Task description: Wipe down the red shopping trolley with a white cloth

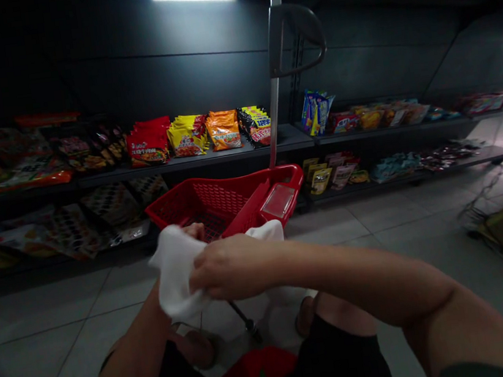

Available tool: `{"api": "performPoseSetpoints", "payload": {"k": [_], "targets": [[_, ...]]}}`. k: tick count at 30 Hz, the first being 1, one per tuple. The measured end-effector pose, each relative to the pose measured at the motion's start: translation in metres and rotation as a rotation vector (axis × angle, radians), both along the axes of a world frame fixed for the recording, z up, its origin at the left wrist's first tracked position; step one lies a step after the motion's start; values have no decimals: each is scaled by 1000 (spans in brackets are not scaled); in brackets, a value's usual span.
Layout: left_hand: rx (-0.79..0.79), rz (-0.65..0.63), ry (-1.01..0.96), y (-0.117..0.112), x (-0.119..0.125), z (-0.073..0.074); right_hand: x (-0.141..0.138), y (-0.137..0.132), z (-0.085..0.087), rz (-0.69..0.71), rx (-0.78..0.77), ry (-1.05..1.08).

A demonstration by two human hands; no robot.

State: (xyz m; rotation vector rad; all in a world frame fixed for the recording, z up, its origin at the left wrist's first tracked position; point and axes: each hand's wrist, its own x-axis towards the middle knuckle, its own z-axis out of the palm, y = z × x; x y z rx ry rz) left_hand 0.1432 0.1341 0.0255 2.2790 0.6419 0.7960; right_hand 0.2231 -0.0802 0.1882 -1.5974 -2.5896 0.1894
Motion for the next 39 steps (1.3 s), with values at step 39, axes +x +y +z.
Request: {"api": "performPoseSetpoints", "payload": {"k": [39], "targets": [[298, -380, -10, -97, 8, 67, -24, -14, -118, -742, 831, 2349]]}}
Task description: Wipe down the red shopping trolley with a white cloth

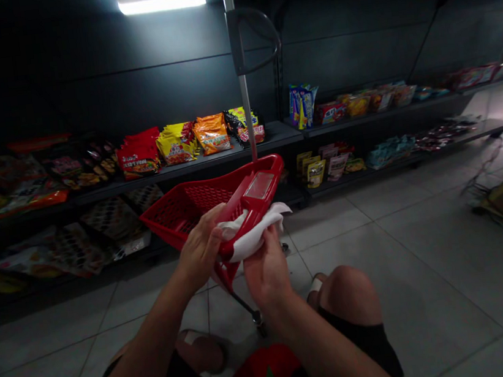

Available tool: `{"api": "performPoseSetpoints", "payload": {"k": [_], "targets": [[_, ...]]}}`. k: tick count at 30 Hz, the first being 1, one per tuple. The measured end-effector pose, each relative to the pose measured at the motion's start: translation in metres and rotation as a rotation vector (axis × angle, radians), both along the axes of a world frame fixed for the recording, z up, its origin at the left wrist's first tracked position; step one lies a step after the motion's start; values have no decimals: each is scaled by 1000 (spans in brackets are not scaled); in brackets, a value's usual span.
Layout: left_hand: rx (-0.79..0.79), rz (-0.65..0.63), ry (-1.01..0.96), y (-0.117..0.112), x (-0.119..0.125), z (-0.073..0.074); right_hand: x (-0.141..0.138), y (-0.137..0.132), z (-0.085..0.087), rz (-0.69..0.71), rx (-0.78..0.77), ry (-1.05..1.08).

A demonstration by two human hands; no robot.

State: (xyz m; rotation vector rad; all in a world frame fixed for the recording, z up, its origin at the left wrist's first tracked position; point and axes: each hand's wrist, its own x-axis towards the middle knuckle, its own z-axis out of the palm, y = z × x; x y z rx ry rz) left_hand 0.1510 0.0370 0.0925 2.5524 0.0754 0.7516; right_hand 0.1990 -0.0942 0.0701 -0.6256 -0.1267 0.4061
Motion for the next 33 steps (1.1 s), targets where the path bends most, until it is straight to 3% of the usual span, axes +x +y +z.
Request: {"api": "performPoseSetpoints", "payload": {"k": [5, 7, 11, 14, 16, 19, 22, 24, 27, 30, 33], "targets": [[-1, -11, 24, 4, 2, 0, -45, 8, -23, 31, -131, -131], [-14, -6, 14, 8, -1, -2, -44, 4, -26, 80, -118, -114], [-32, -32, 16, 11, -3, -3, -11, -1, -5, 77, -22, -34], [-26, -47, 25, 10, 1, -1, -9, 8, 2, 57, -1, -34], [-17, -38, 31, 9, 4, 0, -27, 19, -13, 26, -48, -58], [-8, -11, 40, 10, 3, 0, -55, 34, -53, 12, -209, -155], [-12, 10, 58, 13, -1, -1, -57, 40, -84, 35, -366, -321], [-13, 3, 65, 14, -3, -1, -45, 41, -88, 50, -403, -423], [-22, -18, 77, 14, -3, 0, -30, 40, -79, 43, -362, -447], [-27, -26, 91, 13, -2, 1, -29, 40, -71, 5, -309, -378], [-26, -29, 79, 12, -1, 1, -34, 46, -78, -6, -309, -367]]}}
